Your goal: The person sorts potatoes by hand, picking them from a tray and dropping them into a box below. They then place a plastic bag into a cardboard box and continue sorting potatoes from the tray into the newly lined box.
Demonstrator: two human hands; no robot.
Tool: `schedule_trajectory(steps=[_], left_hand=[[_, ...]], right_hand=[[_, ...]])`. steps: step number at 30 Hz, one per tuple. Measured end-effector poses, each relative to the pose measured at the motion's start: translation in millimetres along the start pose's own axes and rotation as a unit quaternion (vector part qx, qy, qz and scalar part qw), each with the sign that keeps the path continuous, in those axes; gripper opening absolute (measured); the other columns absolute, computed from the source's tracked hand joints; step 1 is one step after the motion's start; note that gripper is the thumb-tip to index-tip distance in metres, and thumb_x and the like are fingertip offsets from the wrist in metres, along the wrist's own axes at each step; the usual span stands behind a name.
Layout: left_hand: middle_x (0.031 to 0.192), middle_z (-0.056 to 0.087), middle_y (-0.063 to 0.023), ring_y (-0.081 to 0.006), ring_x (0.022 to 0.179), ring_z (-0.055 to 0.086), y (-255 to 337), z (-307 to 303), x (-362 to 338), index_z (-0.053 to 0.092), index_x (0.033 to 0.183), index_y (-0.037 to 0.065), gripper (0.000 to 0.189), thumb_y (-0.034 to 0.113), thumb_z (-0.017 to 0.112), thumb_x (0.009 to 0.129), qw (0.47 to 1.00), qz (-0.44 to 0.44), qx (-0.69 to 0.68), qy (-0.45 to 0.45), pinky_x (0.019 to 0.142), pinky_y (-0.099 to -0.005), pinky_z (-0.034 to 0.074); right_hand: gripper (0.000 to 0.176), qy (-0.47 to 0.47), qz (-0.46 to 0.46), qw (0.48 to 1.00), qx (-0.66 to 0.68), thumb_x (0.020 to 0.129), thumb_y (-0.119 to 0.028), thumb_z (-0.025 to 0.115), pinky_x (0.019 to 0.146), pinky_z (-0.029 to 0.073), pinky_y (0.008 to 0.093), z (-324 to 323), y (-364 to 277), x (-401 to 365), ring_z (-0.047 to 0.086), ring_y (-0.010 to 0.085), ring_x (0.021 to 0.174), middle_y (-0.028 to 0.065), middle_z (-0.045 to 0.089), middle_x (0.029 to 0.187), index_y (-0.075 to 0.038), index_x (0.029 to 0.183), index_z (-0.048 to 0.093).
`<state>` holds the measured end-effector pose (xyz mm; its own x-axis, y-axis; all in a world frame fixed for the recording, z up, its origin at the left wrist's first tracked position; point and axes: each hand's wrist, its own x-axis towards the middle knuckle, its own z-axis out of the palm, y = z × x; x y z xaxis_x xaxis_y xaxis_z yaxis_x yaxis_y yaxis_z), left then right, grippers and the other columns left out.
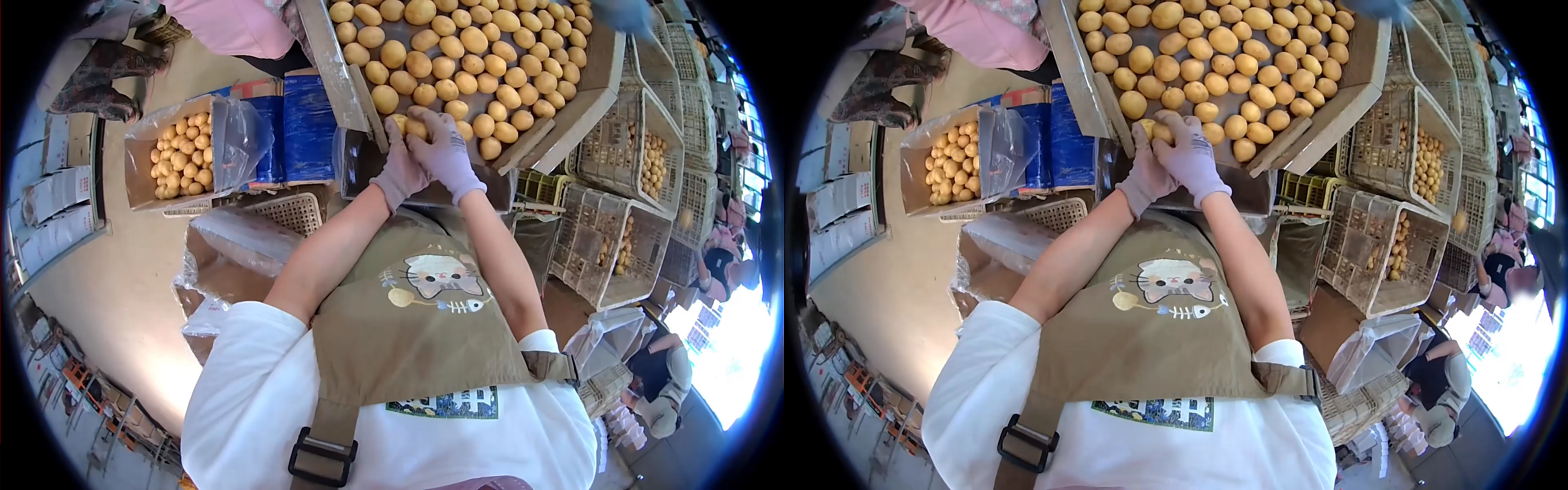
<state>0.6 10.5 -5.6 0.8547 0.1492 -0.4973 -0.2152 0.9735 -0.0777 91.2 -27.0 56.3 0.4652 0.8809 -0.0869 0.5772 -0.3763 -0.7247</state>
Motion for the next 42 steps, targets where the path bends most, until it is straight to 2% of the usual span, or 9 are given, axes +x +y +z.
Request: schedule_trajectory(steps=[5, 11, 17, 20, 27, 34, 37, 39, 42], left_hand=[[0.141, 0.050, -0.0103, -0.0325, 0.121, 0.055, 1, -7, 4, 0.039, 0.147, 0.020, 0.109, 0.098, 0.029, 0.071, 0.999, -0.002, 0.002, -0.034, 0.098, -0.0507, 0.048], [0.139, 0.045, -0.0212, -0.0397, 0.110, 0.053, -2, 0, 4, 0.037, 0.145, 0.012, 0.114, 0.098, 0.032, 0.070, 1.000, 0.024, -0.001, 0.003, 0.086, -0.0496, 0.048], [0.161, 0.026, -0.0128, -0.0398, 0.147, 0.025, 1, -19, 16, 0.022, 0.157, 0.018, 0.118, 0.097, 0.038, 0.070, 0.996, -0.006, -0.073, -0.060, 0.112, -0.0689, 0.023], [0.161, 0.024, -0.0127, -0.0400, 0.147, 0.025, 1, -19, 16, 0.021, 0.157, 0.018, 0.117, 0.096, 0.039, 0.071, 0.996, -0.004, -0.077, -0.039, 0.112, -0.0691, 0.024], [0.163, 0.021, -0.0125, -0.0390, 0.148, 0.020, 2, -10, 8, 0.020, 0.158, 0.016, 0.112, 0.091, 0.037, 0.077, 0.998, 0.009, -0.055, -0.033, 0.114, -0.0689, 0.020], [0.163, 0.023, -0.0091, -0.0376, 0.148, 0.020, 1, -3, 3, 0.022, 0.157, 0.017, 0.109, 0.090, 0.039, 0.078, 0.999, 0.007, -0.042, -0.010, 0.112, -0.0708, 0.021], [0.162, 0.024, -0.0082, -0.0377, 0.148, 0.021, 0, -2, 3, 0.023, 0.156, 0.018, 0.108, 0.090, 0.041, 0.077, 0.999, 0.006, -0.036, 0.001, 0.110, -0.0732, 0.022], [0.162, 0.024, -0.0082, -0.0380, 0.148, 0.021, 3, 1, 2, 0.023, 0.156, 0.018, 0.109, 0.090, 0.041, 0.076, 0.999, 0.008, -0.031, 0.009, 0.110, -0.0731, 0.022], [0.161, 0.024, -0.0081, -0.0371, 0.148, 0.021, 3, 2, 5, 0.023, 0.156, 0.019, 0.110, 0.091, 0.043, 0.075, 0.996, 0.011, -0.065, 0.063, 0.111, -0.0724, 0.020]], right_hand=[[0.045, -0.074, 0.156, 0.716, 0.677, 0.099, -0.022, 0.042, 0.076, 0.057, 0.0367, -35, 16, -16, 0.066, 0.0219, 0.082, 0.0159, 0.060, 0.122, -0.005, 0.139, 0.047], [0.048, -0.128, 0.136, 0.649, 0.738, 0.091, -0.019, 0.050, 0.077, 0.048, 0.0355, -74, -7, -38, 0.054, 0.0214, 0.084, 0.0140, 0.055, 0.133, -0.013, 0.138, 0.049], [0.039, -0.079, 0.050, 0.796, 0.598, 0.086, -0.004, 0.050, 0.064, 0.042, 0.0291, -72, -17, -42, 0.047, 0.0123, 0.067, 0.0103, 0.056, 0.114, -0.012, 0.124, 0.053], [0.014, -0.026, 0.137, 0.786, 0.602, 0.095, -0.018, 0.054, 0.049, 0.037, 0.0254, -76, -34, -43, 0.039, 0.0096, 0.050, 0.0115, 0.061, 0.096, -0.009, 0.106, 0.057], [0.051, 0.030, 0.216, 0.722, 0.657, 0.106, -0.051, 0.035, 0.041, 0.030, 0.0260, -67, -21, -60, 0.035, 0.0110, 0.042, 0.0126, 0.062, 0.084, -0.007, 0.100, 0.059], [0.040, 0.076, 0.176, 0.733, 0.652, 0.107, -0.041, 0.039, 0.046, 0.036, 0.0253, -79, -14, -88, 0.040, 0.0099, 0.050, 0.0102, 0.063, 0.094, -0.006, 0.109, 0.057], [0.030, 0.134, 0.127, 0.849, 0.494, 0.099, -0.024, 0.056, 0.063, 0.049, 0.0279, -106, 11, -120, 0.055, 0.0135, 0.068, 0.0114, 0.063, 0.107, -0.003, 0.121, 0.055], [0.037, 0.165, 0.131, 0.971, 0.113, 0.094, -0.023, 0.061, 0.082, 0.051, 0.0317, -127, 58, -161, 0.063, 0.0228, 0.093, 0.0130, 0.064, 0.110, -0.004, 0.126, 0.055], [0.037, 0.098, 0.226, 0.940, -0.237, 0.090, -0.016, 0.065, 0.094, 0.050, 0.0396, -152, 127, -222, 0.060, 0.0340, 0.112, 0.0173, 0.063, 0.120, -0.008, 0.125, 0.062]])
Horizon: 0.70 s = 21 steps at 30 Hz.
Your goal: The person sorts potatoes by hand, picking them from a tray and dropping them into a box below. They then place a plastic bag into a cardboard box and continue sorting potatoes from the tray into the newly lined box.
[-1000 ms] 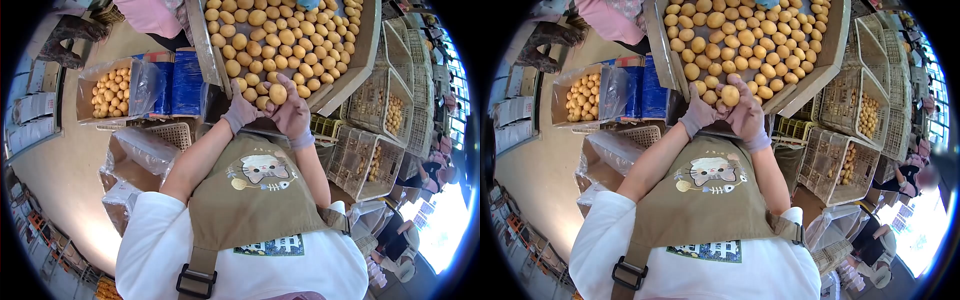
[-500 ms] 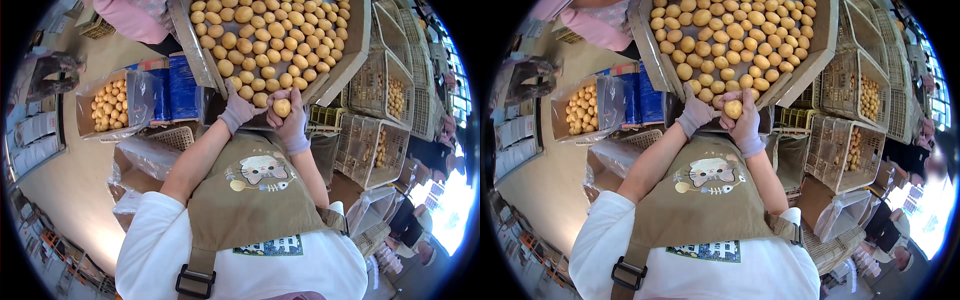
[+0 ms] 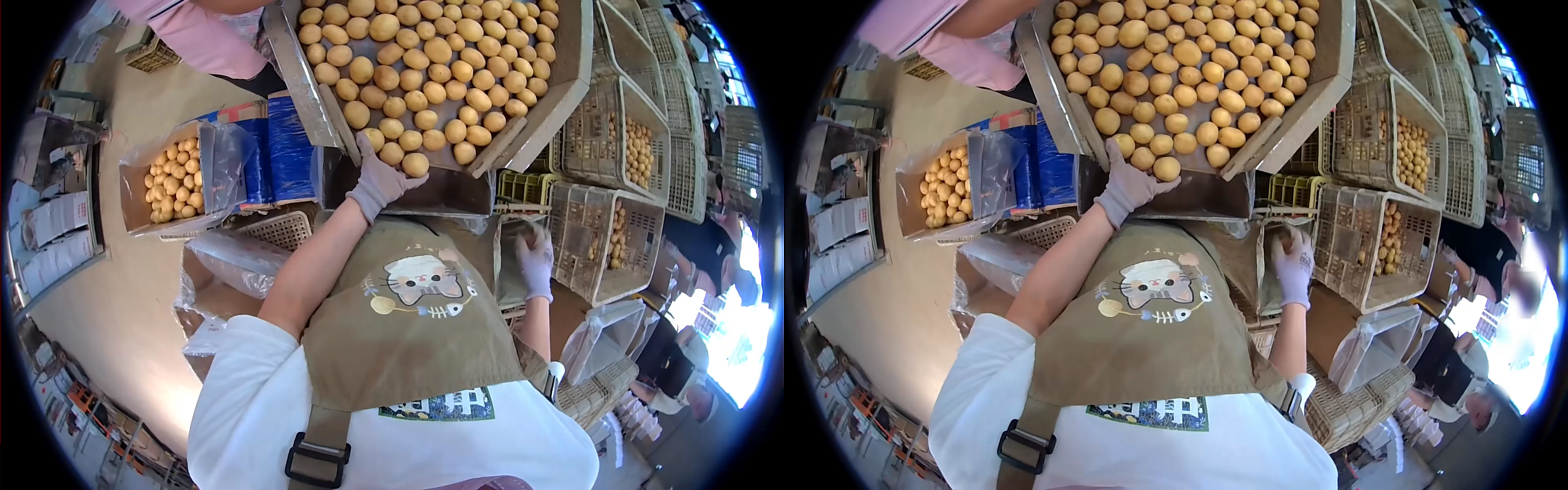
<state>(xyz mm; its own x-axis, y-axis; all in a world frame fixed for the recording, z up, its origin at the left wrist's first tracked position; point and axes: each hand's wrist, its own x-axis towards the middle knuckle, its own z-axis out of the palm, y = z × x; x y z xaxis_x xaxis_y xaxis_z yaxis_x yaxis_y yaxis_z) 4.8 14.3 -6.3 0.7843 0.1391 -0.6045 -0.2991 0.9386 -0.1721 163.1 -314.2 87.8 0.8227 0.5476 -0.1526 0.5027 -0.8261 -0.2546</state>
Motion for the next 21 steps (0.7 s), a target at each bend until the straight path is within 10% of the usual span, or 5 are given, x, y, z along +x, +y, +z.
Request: schedule_trajectory(steps=[9, 14, 15, 18, 21], left_hand=[[0.155, 0.033, -0.0061, -0.0255, 0.144, 0.029, -5, 4, -15, 0.031, 0.151, 0.021, 0.087, 0.076, 0.046, 0.087, 0.981, 0.060, 0.147, 0.112, 0.111, -0.0662, 0.023], [0.125, 0.059, -0.0056, -0.0239, 0.117, 0.055, 7, -90, 27, 0.049, 0.137, 0.010, 0.052, 0.033, 0.063, 0.093, 0.912, 0.194, 0.360, 0.027, 0.102, -0.0411, 0.045], [0.121, 0.062, -0.0053, -0.0236, 0.112, 0.059, 6, -95, 25, 0.052, 0.135, 0.008, 0.049, 0.028, 0.066, 0.093, 0.886, 0.226, 0.404, -0.025, 0.100, -0.0361, 0.048], [0.139, 0.051, -0.0075, -0.0273, 0.129, 0.046, 5, -91, 26, 0.045, 0.142, 0.012, 0.065, 0.042, 0.068, 0.090, 0.896, 0.207, 0.392, 0.014, 0.108, -0.0459, 0.037], [0.157, 0.034, -0.0089, -0.0311, 0.144, 0.031, -2, -19, -3, 0.035, 0.151, 0.019, 0.084, 0.058, 0.069, 0.084, 0.962, 0.084, 0.188, 0.178, 0.114, -0.0599, 0.024]], right_hand=[[0.035, 0.123, -0.387, 0.913, 0.052, 0.085, -0.022, 0.068, 0.095, 0.047, 0.0453, -10, -186, 93, 0.063, 0.0361, 0.105, 0.0165, 0.064, 0.120, -0.009, 0.118, 0.069], [0.044, -0.101, -0.190, 0.960, 0.178, 0.087, -0.037, 0.063, 0.107, 0.035, 0.0531, 33, -174, 161, 0.053, 0.0349, 0.124, 0.0117, 0.058, 0.134, -0.019, 0.128, 0.064], [0.047, 0.042, -0.226, 0.968, 0.100, 0.086, -0.042, 0.063, 0.113, 0.027, 0.0578, 30, -179, 168, 0.041, 0.0403, 0.137, 0.0124, 0.048, 0.147, -0.027, 0.131, 0.063], [0.054, -0.137, -0.259, 0.941, -0.171, 0.081, -0.050, 0.065, 0.119, 0.005, 0.0646, 26, -187, 162, 0.006, 0.0527, 0.149, 0.0132, 0.023, 0.164, -0.033, 0.133, 0.063], [0.042, -0.062, -0.209, 0.974, 0.054, 0.086, -0.044, 0.063, 0.107, 0.035, 0.0543, 9, -184, 190, 0.040, 0.0447, 0.133, 0.0159, 0.043, 0.150, -0.022, 0.122, 0.069]])
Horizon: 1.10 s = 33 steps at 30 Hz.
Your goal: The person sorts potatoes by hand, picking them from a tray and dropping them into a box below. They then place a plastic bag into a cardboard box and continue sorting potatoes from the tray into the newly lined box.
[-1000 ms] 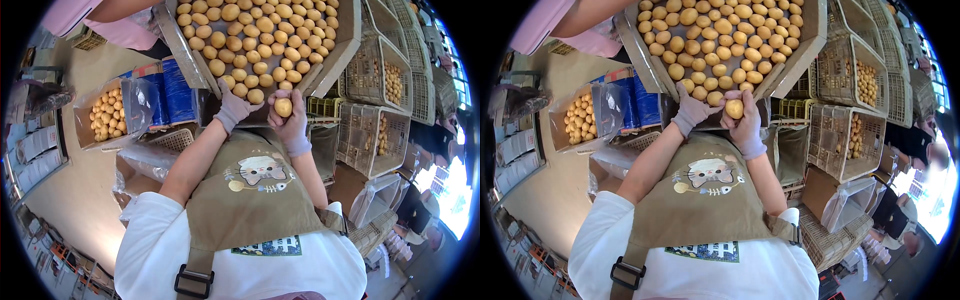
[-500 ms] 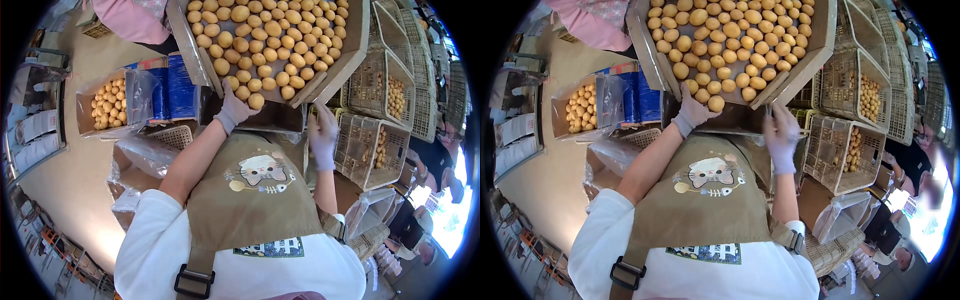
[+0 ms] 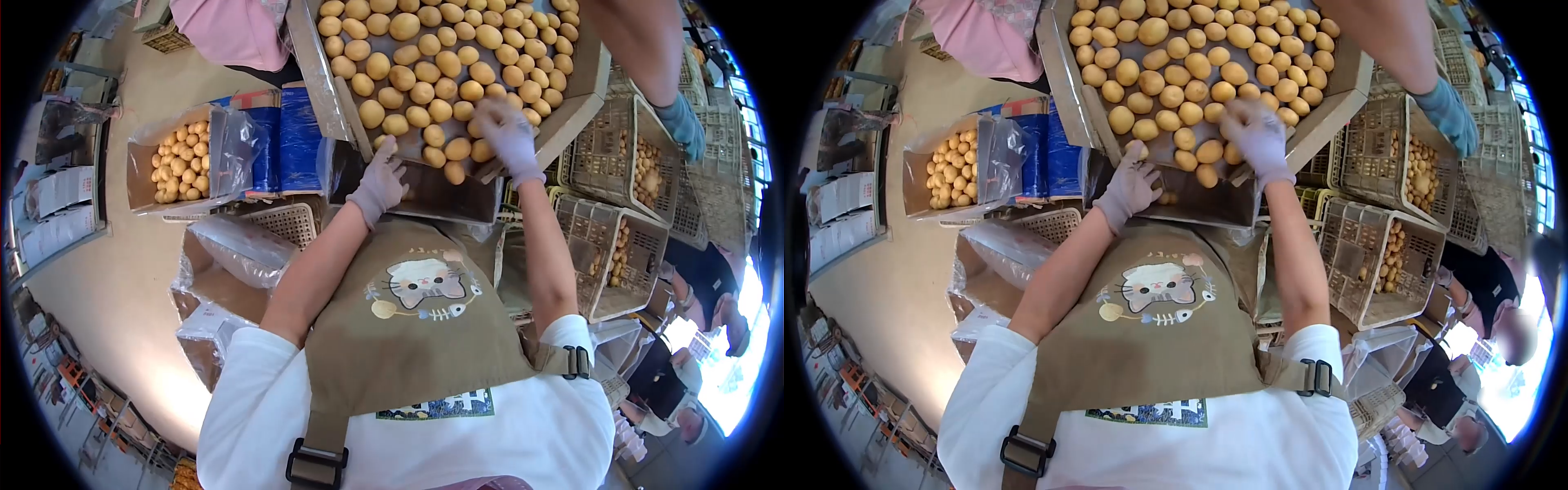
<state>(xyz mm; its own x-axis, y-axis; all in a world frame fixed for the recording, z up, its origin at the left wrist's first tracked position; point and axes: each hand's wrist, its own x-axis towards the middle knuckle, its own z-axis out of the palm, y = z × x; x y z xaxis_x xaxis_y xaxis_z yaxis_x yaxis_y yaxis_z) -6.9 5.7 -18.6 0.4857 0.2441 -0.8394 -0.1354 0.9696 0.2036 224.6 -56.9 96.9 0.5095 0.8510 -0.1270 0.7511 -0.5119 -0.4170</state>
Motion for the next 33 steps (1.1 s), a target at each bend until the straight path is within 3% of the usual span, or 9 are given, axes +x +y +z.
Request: schedule_trajectory(steps=[1, 4, 5, 9, 25, 28, 30, 31, 33], left_hand=[[0.161, 0.024, -0.0093, -0.0313, 0.149, 0.020, -2, -1, 2, 0.025, 0.156, 0.023, 0.097, 0.075, 0.058, 0.081, 0.996, -0.009, -0.050, -0.078, 0.113, -0.0682, 0.016], [0.163, 0.019, -0.0090, -0.0327, 0.150, 0.018, 2, 10, -9, 0.019, 0.158, 0.021, 0.103, 0.084, 0.046, 0.081, 0.963, -0.048, -0.139, -0.228, 0.112, -0.0700, 0.016], [0.161, 0.024, -0.0106, -0.0359, 0.148, 0.023, 5, 24, -16, 0.020, 0.158, 0.020, 0.104, 0.089, 0.033, 0.081, 0.983, -0.037, -0.126, -0.125, 0.111, -0.0723, 0.016], [0.163, 0.023, -0.0090, -0.0343, 0.150, 0.019, 2, 18, -4, 0.017, 0.159, 0.021, 0.105, 0.090, 0.025, 0.081, 0.963, -0.045, -0.160, -0.211, 0.112, -0.0723, 0.009], [0.156, 0.037, -0.0048, -0.0339, 0.145, 0.030, 7, 19, -17, 0.032, 0.152, 0.020, 0.077, 0.070, 0.038, 0.093, 0.982, -0.057, -0.099, -0.152, 0.113, -0.0679, 0.016], [0.154, 0.040, -0.0019, -0.0324, 0.145, 0.031, 2, 12, -3, 0.037, 0.150, 0.021, 0.069, 0.063, 0.042, 0.096, 0.985, -0.059, -0.116, -0.110, 0.113, -0.0684, 0.015], [0.155, 0.039, -0.0024, -0.0328, 0.145, 0.030, -1, 10, 1, 0.037, 0.150, 0.022, 0.070, 0.063, 0.045, 0.094, 0.982, -0.067, -0.136, -0.110, 0.113, -0.0686, 0.015], [0.155, 0.038, -0.0026, -0.0330, 0.145, 0.030, -2, 10, 0, 0.038, 0.150, 0.022, 0.070, 0.063, 0.047, 0.094, 0.981, -0.071, -0.145, -0.110, 0.113, -0.0687, 0.015], [0.155, 0.037, -0.0031, -0.0332, 0.146, 0.028, 5, 21, -17, 0.038, 0.150, 0.022, 0.072, 0.065, 0.046, 0.092, 0.972, -0.082, -0.185, -0.122, 0.113, -0.0689, 0.016]], right_hand=[[0.041, 0.120, -0.009, 0.992, 0.037, 0.088, -0.043, 0.062, 0.102, 0.043, 0.0502, -1, 4, 6, 0.050, 0.0420, 0.126, 0.0177, 0.048, 0.144, -0.020, 0.121, 0.069], [0.069, -0.027, -0.036, 0.984, -0.175, 0.081, -0.056, 0.068, 0.112, 0.021, 0.0682, 40, -9, -9, 0.023, 0.0495, 0.145, 0.0278, 0.027, 0.158, -0.033, 0.144, 0.049], [0.076, -0.067, -0.067, 0.983, -0.156, 0.078, -0.057, 0.070, 0.110, 0.010, 0.0748, 47, -17, -21, 0.009, 0.0513, 0.149, 0.0262, 0.013, 0.163, -0.042, 0.147, 0.044], [0.069, -0.145, -0.136, 0.971, -0.130, 0.073, -0.051, 0.075, 0.112, 0.018, 0.0704, 54, -10, -56, 0.017, 0.0424, 0.150, 0.0154, 0.012, 0.166, -0.043, 0.139, 0.054], [0.050, -0.146, -0.145, 0.973, -0.105, 0.083, -0.037, 0.070, 0.115, 0.028, 0.0537, 48, -21, -54, 0.028, 0.0431, 0.146, 0.0108, 0.023, 0.164, -0.033, 0.133, 0.063], [0.046, -0.116, -0.161, 0.977, -0.071, 0.085, -0.035, 0.069, 0.112, 0.036, 0.0466, 44, -21, -48, 0.041, 0.0424, 0.138, 0.0136, 0.038, 0.157, -0.027, 0.130, 0.065], [0.039, -0.084, -0.135, 0.987, 0.022, 0.087, -0.033, 0.068, 0.102, 0.047, 0.0409, 40, -24, -29, 0.060, 0.0371, 0.120, 0.0171, 0.060, 0.135, -0.021, 0.124, 0.069], [0.032, -0.083, -0.012, 0.994, 0.074, 0.088, -0.030, 0.068, 0.089, 0.054, 0.0392, 19, -46, -15, 0.068, 0.0330, 0.102, 0.0170, 0.070, 0.109, -0.016, 0.116, 0.071], [0.021, 0.122, -0.140, 0.982, 0.023, 0.090, -0.025, 0.060, 0.074, 0.056, 0.0428, 15, -43, 29, 0.069, 0.0329, 0.087, 0.0140, 0.071, 0.095, -0.015, 0.104, 0.072]])
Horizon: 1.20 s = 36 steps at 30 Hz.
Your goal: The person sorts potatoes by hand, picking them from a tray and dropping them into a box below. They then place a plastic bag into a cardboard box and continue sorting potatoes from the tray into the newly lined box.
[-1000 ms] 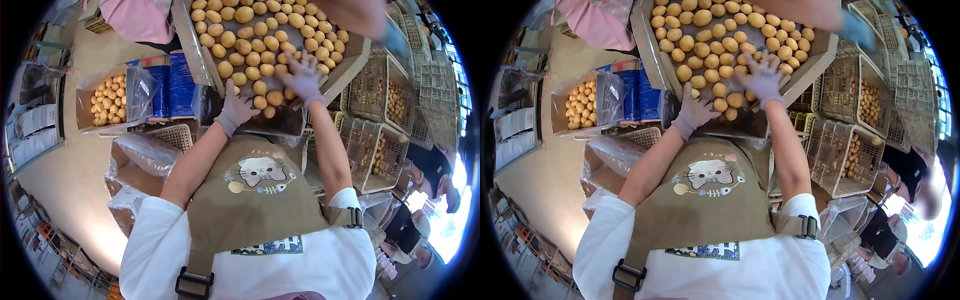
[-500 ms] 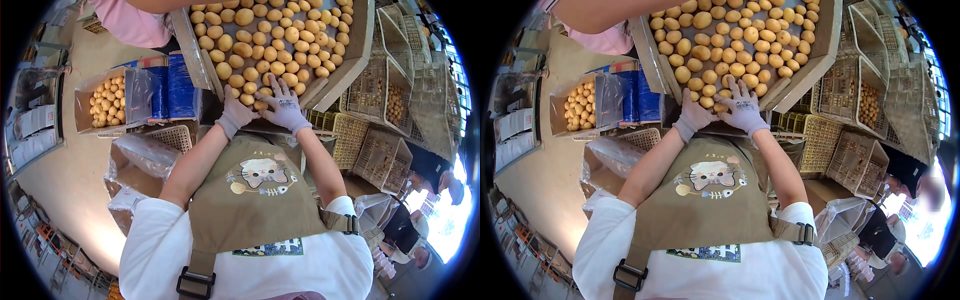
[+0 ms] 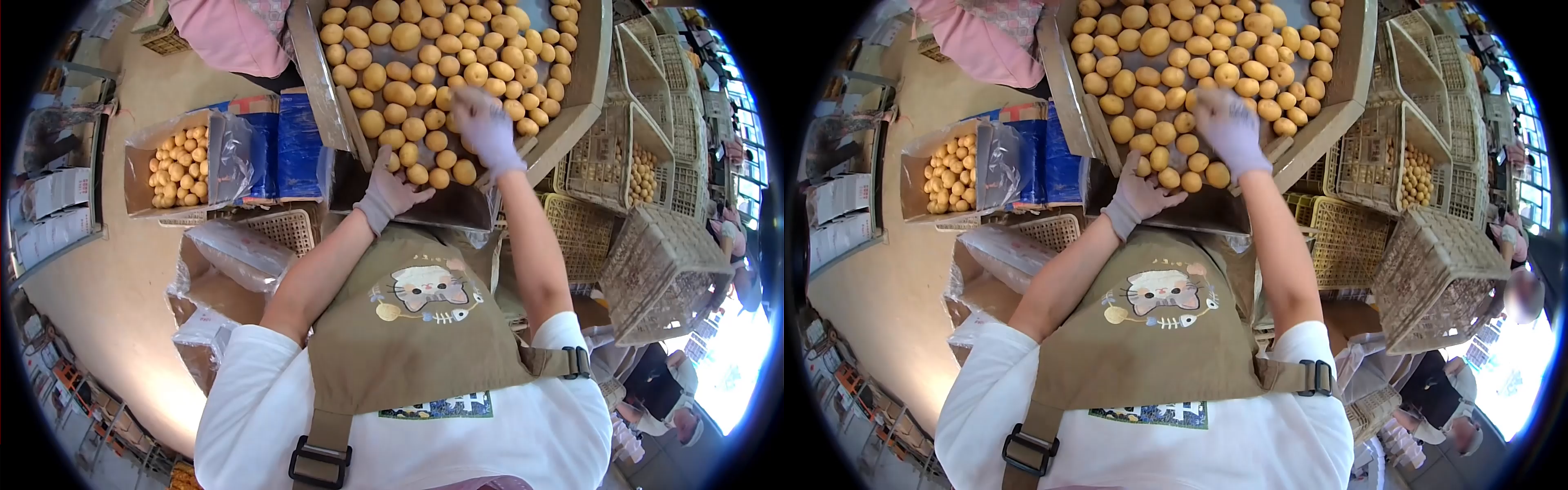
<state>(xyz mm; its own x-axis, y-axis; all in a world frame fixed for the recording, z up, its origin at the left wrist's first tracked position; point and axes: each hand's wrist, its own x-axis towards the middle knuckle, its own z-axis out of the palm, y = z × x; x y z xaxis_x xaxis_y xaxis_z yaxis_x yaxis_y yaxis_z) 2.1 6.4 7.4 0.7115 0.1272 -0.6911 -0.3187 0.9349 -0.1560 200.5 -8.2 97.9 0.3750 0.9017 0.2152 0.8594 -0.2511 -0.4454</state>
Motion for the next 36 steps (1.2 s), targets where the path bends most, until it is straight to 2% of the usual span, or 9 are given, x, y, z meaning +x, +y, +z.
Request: schedule_trajectory(steps=[8, 11, 15, 23, 26, 29, 31, 34, 36], left_hand=[[0.162, 0.024, -0.0026, -0.0321, 0.150, 0.020, -1, 6, -3, 0.022, 0.157, 0.025, 0.090, 0.082, 0.033, 0.087, 0.999, 0.007, -0.003, -0.054, 0.113, -0.0725, 0.007], [0.162, 0.024, -0.0025, -0.0321, 0.150, 0.020, -1, 7, -3, 0.023, 0.157, 0.025, 0.090, 0.082, 0.032, 0.087, 0.999, 0.017, 0.003, -0.027, 0.113, -0.0732, 0.006], [0.161, 0.027, -0.0024, -0.0324, 0.149, 0.023, -6, 6, -2, 0.025, 0.156, 0.026, 0.088, 0.082, 0.032, 0.088, 0.999, 0.017, -0.013, -0.034, 0.112, -0.0740, 0.009], [0.159, 0.029, -0.0066, -0.0378, 0.144, 0.033, -7, -6, 10, 0.029, 0.154, 0.024, 0.085, 0.080, 0.029, 0.090, 0.998, 0.042, 0.004, -0.037, 0.104, -0.0739, 0.032], [0.160, 0.028, -0.0063, -0.0378, 0.145, 0.031, -6, -9, 11, 0.028, 0.155, 0.024, 0.087, 0.081, 0.030, 0.089, 0.997, 0.032, 0.000, -0.065, 0.108, -0.0745, 0.025], [0.161, 0.027, -0.0036, -0.0362, 0.147, 0.029, -7, -6, 11, 0.026, 0.155, 0.024, 0.096, 0.086, 0.037, 0.083, 0.997, 0.021, -0.014, -0.069, 0.109, -0.0754, 0.019], [0.161, 0.027, -0.0042, -0.0372, 0.147, 0.028, -10, 6, 9, 0.027, 0.155, 0.023, 0.098, 0.086, 0.038, 0.081, 0.998, 0.031, -0.003, -0.050, 0.109, -0.0759, 0.020], [0.161, 0.027, -0.0041, -0.0367, 0.147, 0.028, -10, 9, 5, 0.028, 0.155, 0.022, 0.097, 0.086, 0.035, 0.083, 0.998, 0.030, 0.016, -0.055, 0.109, -0.0756, 0.019], [0.162, 0.024, -0.0052, -0.0373, 0.148, 0.025, -6, -1, 10, 0.026, 0.156, 0.023, 0.089, 0.080, 0.031, 0.088, 0.996, 0.009, 0.012, -0.091, 0.110, -0.0764, 0.017]], right_hand=[[0.050, -0.316, 0.197, 0.902, -0.217, 0.091, -0.027, 0.055, 0.098, 0.050, 0.0488, -9, -10, 115, 0.057, 0.0333, 0.125, 0.0146, 0.059, 0.135, -0.022, 0.140, 0.051], [0.053, -0.393, 0.133, 0.880, -0.231, 0.088, -0.024, 0.058, 0.101, 0.048, 0.0476, -12, -8, 109, 0.054, 0.0336, 0.128, 0.0149, 0.055, 0.141, -0.022, 0.141, 0.051], [0.058, -0.306, 0.039, 0.894, -0.325, 0.085, -0.036, 0.062, 0.107, 0.043, 0.0443, -4, 3, 80, 0.053, 0.0317, 0.130, 0.0130, 0.049, 0.145, -0.025, 0.141, 0.052], [0.020, 0.031, 0.020, 0.998, 0.047, 0.089, -0.019, 0.067, 0.083, 0.053, 0.0389, -35, 25, 10, 0.066, 0.0317, 0.095, 0.0130, 0.062, 0.110, -0.014, 0.108, 0.067], [0.034, 0.130, -0.179, 0.972, -0.079, 0.077, -0.002, 0.072, 0.077, 0.054, 0.0391, -98, 91, -34, 0.065, 0.0288, 0.089, 0.0113, 0.065, 0.108, -0.016, 0.108, 0.070], [0.043, 0.315, 0.131, 0.837, -0.427, 0.084, -0.006, 0.064, 0.085, 0.052, 0.0471, -177, 140, -50, 0.064, 0.0344, 0.099, 0.0169, 0.059, 0.128, -0.011, 0.126, 0.061], [0.040, 0.325, -0.006, 0.882, -0.341, 0.083, -0.005, 0.061, 0.078, 0.053, 0.0461, -178, 116, -41, 0.067, 0.0355, 0.088, 0.0180, 0.064, 0.118, -0.009, 0.123, 0.062], [0.035, 0.039, 0.053, 0.987, -0.147, 0.085, -0.010, 0.059, 0.076, 0.053, 0.0446, -88, 50, -26, 0.068, 0.0359, 0.086, 0.0186, 0.068, 0.092, -0.010, 0.119, 0.063], [0.039, -0.091, 0.035, 0.992, -0.085, 0.090, -0.018, 0.054, 0.084, 0.053, 0.0443, -24, 11, -15, 0.067, 0.0345, 0.099, 0.0166, 0.066, 0.115, -0.017, 0.129, 0.059]])
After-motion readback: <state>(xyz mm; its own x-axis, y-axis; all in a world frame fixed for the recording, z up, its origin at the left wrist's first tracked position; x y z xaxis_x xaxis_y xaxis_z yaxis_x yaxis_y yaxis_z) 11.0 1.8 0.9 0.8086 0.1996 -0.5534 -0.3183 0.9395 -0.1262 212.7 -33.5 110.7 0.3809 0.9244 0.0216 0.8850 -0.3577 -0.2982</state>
